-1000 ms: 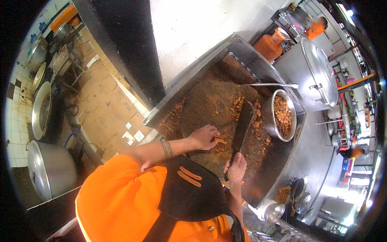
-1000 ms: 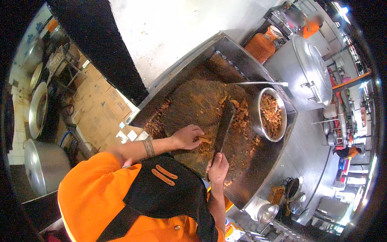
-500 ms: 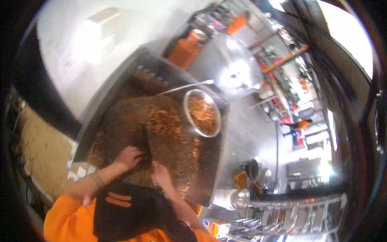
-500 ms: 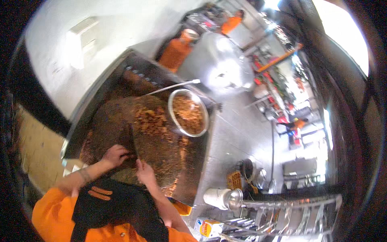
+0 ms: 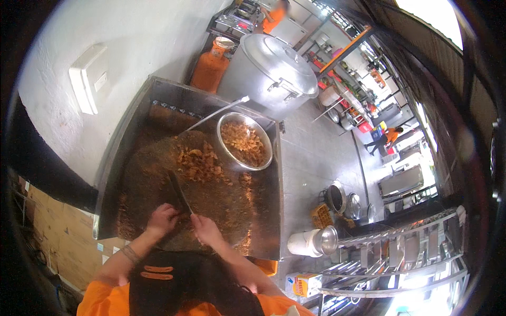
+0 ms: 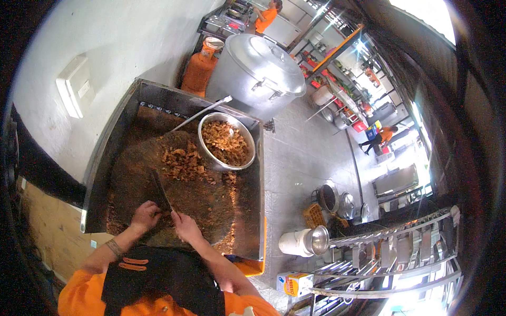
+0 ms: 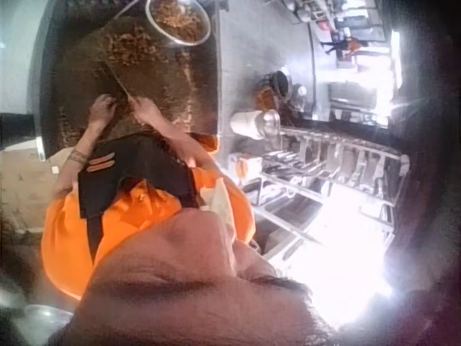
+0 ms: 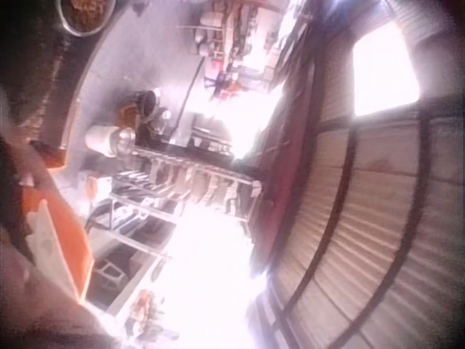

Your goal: The person chops pieces of cooked meat into smaller bits using a large cleaver on a wooden cutting board, occasionally moving the chopped pieces into a metal bowl.

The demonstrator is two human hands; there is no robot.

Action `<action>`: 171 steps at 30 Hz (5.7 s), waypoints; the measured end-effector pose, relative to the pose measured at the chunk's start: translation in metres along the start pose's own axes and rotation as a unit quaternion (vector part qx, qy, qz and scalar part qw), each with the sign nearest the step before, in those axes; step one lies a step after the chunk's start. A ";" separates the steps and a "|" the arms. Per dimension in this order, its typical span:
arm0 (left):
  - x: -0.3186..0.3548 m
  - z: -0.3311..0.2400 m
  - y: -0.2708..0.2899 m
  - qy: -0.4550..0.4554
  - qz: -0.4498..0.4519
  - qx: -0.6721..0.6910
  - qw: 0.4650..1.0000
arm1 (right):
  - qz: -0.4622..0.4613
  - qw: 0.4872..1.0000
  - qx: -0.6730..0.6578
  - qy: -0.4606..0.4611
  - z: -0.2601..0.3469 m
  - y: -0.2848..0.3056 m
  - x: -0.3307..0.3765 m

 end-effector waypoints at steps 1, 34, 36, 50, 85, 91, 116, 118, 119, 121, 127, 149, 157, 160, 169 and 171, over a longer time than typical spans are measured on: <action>0.000 -0.004 0.004 0.011 -0.005 -0.018 1.000 | -0.003 1.000 -0.019 0.021 0.005 -0.001 0.002; 0.012 0.006 0.006 -0.047 0.032 -0.058 0.997 | 0.029 0.998 -0.060 0.006 -0.009 -0.026 0.001; 0.012 0.010 0.003 -0.054 0.038 -0.054 0.996 | 0.029 0.998 -0.059 0.010 -0.005 -0.021 -0.001; 0.016 0.013 0.009 -0.032 0.037 -0.077 0.996 | 0.054 0.991 -0.124 0.005 0.009 -0.016 0.005; 0.017 0.006 0.028 0.001 0.007 -0.057 0.998 | 0.001 1.000 -0.014 0.004 -0.008 -0.011 -0.005; 0.011 0.003 0.027 0.014 0.038 -0.047 0.998 | -0.046 0.996 -0.066 0.047 -0.011 -0.002 0.018; -0.056 -0.042 -0.051 -0.373 0.236 -0.087 0.893 | -0.029 0.840 -0.517 -0.161 -0.131 0.067 0.077; -0.062 -0.039 -0.049 -0.408 0.274 -0.115 0.863 | -0.022 0.845 -0.514 -0.145 -0.133 0.068 0.075; -0.068 -0.039 -0.051 -0.459 0.174 -0.079 0.868 | -0.026 0.852 -0.501 -0.152 -0.132 0.069 0.075; -0.092 -0.031 -0.041 -0.376 0.104 -0.144 0.909 | -0.035 0.860 -0.492 -0.127 -0.141 0.066 0.073; -0.161 -0.072 0.004 0.052 -0.065 -0.031 0.996 | -0.085 0.864 -0.478 -0.129 -0.129 0.062 0.072; -0.280 -0.030 0.008 -0.112 0.130 -0.207 0.963 | -0.106 0.874 -0.449 -0.155 -0.122 0.057 0.067; -0.201 -0.055 0.034 0.045 -0.040 -0.014 0.998 | -0.102 0.852 -0.490 -0.150 -0.132 0.056 0.066; -0.128 -0.066 0.045 0.105 0.123 0.031 0.986 | -0.112 0.877 -0.450 -0.128 -0.123 0.056 0.066; -0.001 -0.028 -0.004 0.076 0.048 0.058 0.994 | -0.109 0.980 -0.158 0.049 -0.020 0.037 0.045; 0.004 -0.020 -0.007 0.083 0.032 0.080 0.993 | -0.128 0.974 -0.114 0.147 0.003 0.040 0.044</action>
Point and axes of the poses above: each hand's wrist, its own x-axis away from the middle knuckle, its own y-axis out of the back of the hand, z = x × y, the point moved 1 cm from there along -x, towards the middle knuckle
